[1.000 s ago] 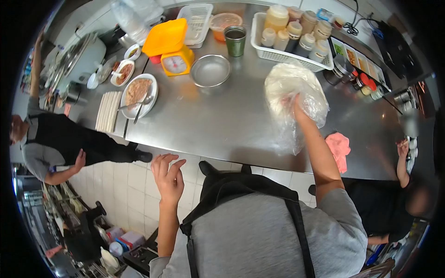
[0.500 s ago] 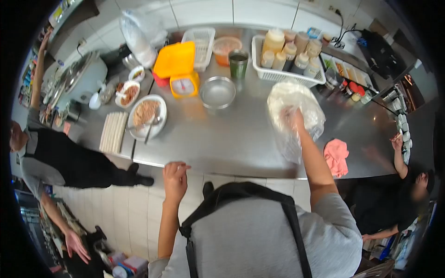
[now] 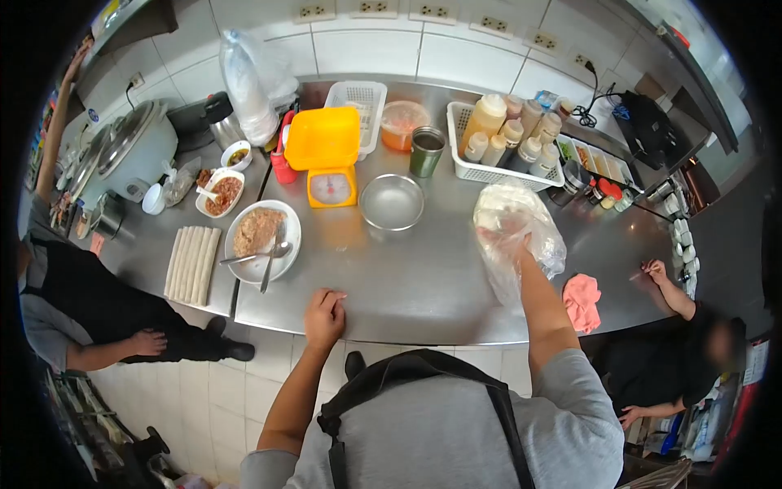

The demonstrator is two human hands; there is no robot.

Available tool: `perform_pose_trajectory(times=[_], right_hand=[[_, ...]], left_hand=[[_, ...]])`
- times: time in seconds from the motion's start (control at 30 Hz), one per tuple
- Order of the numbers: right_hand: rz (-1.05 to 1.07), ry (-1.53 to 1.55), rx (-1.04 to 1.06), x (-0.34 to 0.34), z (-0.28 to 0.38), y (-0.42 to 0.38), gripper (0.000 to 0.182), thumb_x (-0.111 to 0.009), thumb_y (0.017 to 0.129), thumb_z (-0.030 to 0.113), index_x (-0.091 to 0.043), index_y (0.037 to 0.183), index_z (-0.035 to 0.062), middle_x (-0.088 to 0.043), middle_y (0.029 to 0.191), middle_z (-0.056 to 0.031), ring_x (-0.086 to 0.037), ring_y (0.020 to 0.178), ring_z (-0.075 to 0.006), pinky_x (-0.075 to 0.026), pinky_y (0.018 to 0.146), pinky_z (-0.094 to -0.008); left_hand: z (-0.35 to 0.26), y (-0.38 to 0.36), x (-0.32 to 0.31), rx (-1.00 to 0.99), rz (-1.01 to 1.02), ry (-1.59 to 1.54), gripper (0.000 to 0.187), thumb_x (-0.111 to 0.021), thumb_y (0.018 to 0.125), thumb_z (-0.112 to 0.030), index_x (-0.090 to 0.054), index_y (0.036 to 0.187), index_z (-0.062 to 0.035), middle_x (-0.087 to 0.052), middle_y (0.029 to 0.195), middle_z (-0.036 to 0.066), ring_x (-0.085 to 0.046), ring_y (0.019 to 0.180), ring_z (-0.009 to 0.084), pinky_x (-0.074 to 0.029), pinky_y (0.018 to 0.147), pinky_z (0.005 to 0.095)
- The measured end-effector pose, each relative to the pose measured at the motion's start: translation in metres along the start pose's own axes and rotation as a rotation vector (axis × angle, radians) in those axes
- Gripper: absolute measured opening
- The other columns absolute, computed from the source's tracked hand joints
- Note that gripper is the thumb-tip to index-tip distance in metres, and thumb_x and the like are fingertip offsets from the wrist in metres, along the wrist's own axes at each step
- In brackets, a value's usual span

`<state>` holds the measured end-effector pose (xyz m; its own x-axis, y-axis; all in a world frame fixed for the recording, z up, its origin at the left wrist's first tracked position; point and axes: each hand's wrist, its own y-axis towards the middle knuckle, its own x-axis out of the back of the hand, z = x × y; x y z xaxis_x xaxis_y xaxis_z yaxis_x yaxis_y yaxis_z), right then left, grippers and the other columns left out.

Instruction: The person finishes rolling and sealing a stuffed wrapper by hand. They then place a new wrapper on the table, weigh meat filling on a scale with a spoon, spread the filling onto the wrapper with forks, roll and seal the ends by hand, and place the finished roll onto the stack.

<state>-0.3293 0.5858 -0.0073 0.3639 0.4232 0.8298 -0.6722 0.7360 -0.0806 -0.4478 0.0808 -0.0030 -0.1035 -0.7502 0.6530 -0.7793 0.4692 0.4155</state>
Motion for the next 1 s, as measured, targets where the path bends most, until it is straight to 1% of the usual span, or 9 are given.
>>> perform_pose_trajectory(times=[0.03,0.07,0.17,0.23,0.37,0.67,0.8,0.87,1.0], right_hand=[[-0.021,-0.669,0.070,0.019,0.044,-0.032,0.105,-0.060,0.088,0.075,-0.027,0.165,0.0115,-0.031,0.167,-0.0135,-0.037,0.149,-0.0363,-0.029,0.124,-0.0560],[-0.008,-0.674,0.071,0.003,0.030,-0.021,0.105,-0.060,0.088,0.075,-0.027,0.165,0.0115,-0.031,0.167,-0.0135,-0.037,0.149,-0.0363,-0.029,0.124,-0.0560],[-0.141,-0.517,0.191,-0.019,-0.022,0.023,0.094,-0.074,0.083,0.065,-0.049,0.154,0.0097,-0.046,0.159,-0.0146,-0.041,0.147,-0.0350,-0.028,0.123,-0.0517],[-0.169,-0.519,0.258,-0.011,-0.025,0.029,0.075,-0.079,0.080,0.060,-0.068,0.132,0.0068,-0.066,0.137,-0.0151,-0.056,0.133,-0.0325,-0.040,0.114,-0.0487],[-0.123,-0.354,0.244,-0.006,-0.035,0.043,0.051,-0.078,0.087,0.047,-0.075,0.118,0.0062,-0.076,0.106,-0.0123,-0.071,0.095,-0.0253,-0.056,0.088,-0.0407],[-0.095,0.106,0.123,0.008,-0.035,0.036,0.031,-0.073,0.097,0.033,-0.080,0.098,0.0035,-0.078,0.087,-0.0081,-0.072,0.081,-0.0215,-0.055,0.077,-0.0346],[-0.147,0.422,0.067,-0.013,-0.099,0.065,0.032,-0.067,0.100,0.031,-0.072,0.118,0.0045,-0.076,0.104,-0.0093,-0.072,0.086,-0.0237,-0.058,0.084,-0.0358],[-0.162,1.291,0.051,-0.026,-0.178,0.106,0.038,-0.064,0.103,0.029,-0.067,0.132,0.0052,-0.074,0.114,-0.0102,-0.072,0.090,-0.0252,-0.059,0.088,-0.0366],[-0.484,1.152,-0.224,0.008,-0.195,0.084,0.042,-0.061,0.105,0.025,-0.057,0.142,0.0072,-0.068,0.126,-0.0120,-0.071,0.101,-0.0251,-0.059,0.093,-0.0365]], left_hand=[[-0.003,-0.001,0.004,-0.013,0.000,0.005,0.017,-0.068,0.084,0.001,-0.072,0.097,-0.0102,-0.066,0.098,0.011,-0.066,0.092,0.0344,-0.054,0.078,0.0447],[-0.004,0.001,0.005,-0.032,-0.002,0.009,0.017,-0.068,0.084,0.001,-0.071,0.097,-0.0098,-0.066,0.099,0.012,-0.065,0.092,0.0356,-0.054,0.078,0.0456],[0.001,0.001,0.003,-0.038,0.012,0.006,0.016,-0.068,0.085,0.001,-0.070,0.096,-0.0095,-0.065,0.099,0.012,-0.065,0.092,0.0361,-0.054,0.078,0.0463],[0.001,-0.001,0.002,-0.036,0.012,0.011,0.015,-0.068,0.085,0.001,-0.070,0.096,-0.0093,-0.065,0.099,0.012,-0.065,0.091,0.0359,-0.054,0.077,0.0459],[-0.002,0.002,0.005,-0.060,-0.016,0.042,0.015,-0.069,0.085,0.000,-0.071,0.095,-0.0102,-0.064,0.098,0.010,-0.065,0.089,0.0341,-0.053,0.074,0.0441],[-0.004,0.002,0.003,-0.045,-0.031,0.055,0.014,-0.069,0.085,0.000,-0.071,0.095,-0.0105,-0.064,0.097,0.010,-0.066,0.089,0.0336,-0.054,0.075,0.0425],[-0.003,0.002,0.000,-0.060,-0.047,0.067,0.016,-0.069,0.084,0.001,-0.071,0.093,-0.0111,-0.064,0.096,0.009,-0.066,0.089,0.0318,-0.054,0.075,0.0419],[-0.004,0.002,0.001,-0.063,-0.045,0.070,0.016,-0.069,0.084,0.001,-0.071,0.093,-0.0110,-0.064,0.095,0.009,-0.066,0.089,0.0316,-0.054,0.075,0.0419],[-0.006,0.003,0.002,-0.065,-0.050,0.085,0.016,-0.070,0.083,0.002,-0.072,0.094,-0.0105,-0.064,0.095,0.009,-0.066,0.090,0.0315,-0.054,0.076,0.0418]])
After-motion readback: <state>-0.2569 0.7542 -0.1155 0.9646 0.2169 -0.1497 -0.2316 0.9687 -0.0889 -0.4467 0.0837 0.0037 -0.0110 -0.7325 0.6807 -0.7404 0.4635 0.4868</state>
